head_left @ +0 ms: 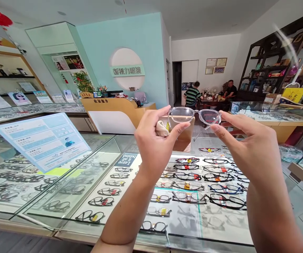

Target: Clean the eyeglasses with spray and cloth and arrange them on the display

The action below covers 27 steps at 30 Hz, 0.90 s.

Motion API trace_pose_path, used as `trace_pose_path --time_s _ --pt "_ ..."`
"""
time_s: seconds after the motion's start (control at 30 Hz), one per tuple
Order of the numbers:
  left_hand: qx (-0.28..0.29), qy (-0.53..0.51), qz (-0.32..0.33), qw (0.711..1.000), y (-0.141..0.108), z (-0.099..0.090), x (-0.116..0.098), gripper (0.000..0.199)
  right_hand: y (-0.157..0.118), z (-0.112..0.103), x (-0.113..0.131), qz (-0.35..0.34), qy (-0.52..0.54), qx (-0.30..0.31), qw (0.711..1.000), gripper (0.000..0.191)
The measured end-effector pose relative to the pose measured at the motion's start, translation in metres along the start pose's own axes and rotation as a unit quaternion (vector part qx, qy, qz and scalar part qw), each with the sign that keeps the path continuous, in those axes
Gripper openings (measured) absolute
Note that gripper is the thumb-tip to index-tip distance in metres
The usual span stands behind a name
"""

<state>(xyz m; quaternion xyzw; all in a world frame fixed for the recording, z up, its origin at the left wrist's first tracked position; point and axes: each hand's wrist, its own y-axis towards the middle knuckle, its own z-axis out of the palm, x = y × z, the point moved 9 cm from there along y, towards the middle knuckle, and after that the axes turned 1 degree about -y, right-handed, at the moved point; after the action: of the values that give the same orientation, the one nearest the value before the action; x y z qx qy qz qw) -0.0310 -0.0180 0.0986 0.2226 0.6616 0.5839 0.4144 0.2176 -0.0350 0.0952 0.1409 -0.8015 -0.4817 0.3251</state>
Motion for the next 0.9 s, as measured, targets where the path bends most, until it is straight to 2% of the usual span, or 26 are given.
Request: trace_pose_path --time_s 0.1,0.27,0.4,0.77,0.9 --pt "0.005 -0.012 -0.025 1.0 0.001 0.0 0.004 0.055 0.0 0.0 0.005 -0.019 -0.003 -0.013 1.0 0.038" --pt "0.05 -0.081 -0.128 0.987 0.003 0.01 0.023 0.06 -0.003 -0.008 0.018 -0.052 0.005 -0.093 0.994 0.035" --pt "0.067 -0.123 -0.174 0.975 0.002 0.017 0.033 0.062 -0.006 -0.011 0.023 -0.07 0.013 -0.124 0.99 0.037" --pt "0.102 -0.167 -0.18 0.964 -0.003 0.031 0.039 0.063 -0.011 -0.016 0.036 -0.141 0.021 -0.174 0.974 0.043" --pt "0.107 -0.173 -0.18 0.962 -0.005 0.034 0.04 0.065 -0.012 -0.013 0.036 -0.141 0.002 -0.172 0.975 0.049"
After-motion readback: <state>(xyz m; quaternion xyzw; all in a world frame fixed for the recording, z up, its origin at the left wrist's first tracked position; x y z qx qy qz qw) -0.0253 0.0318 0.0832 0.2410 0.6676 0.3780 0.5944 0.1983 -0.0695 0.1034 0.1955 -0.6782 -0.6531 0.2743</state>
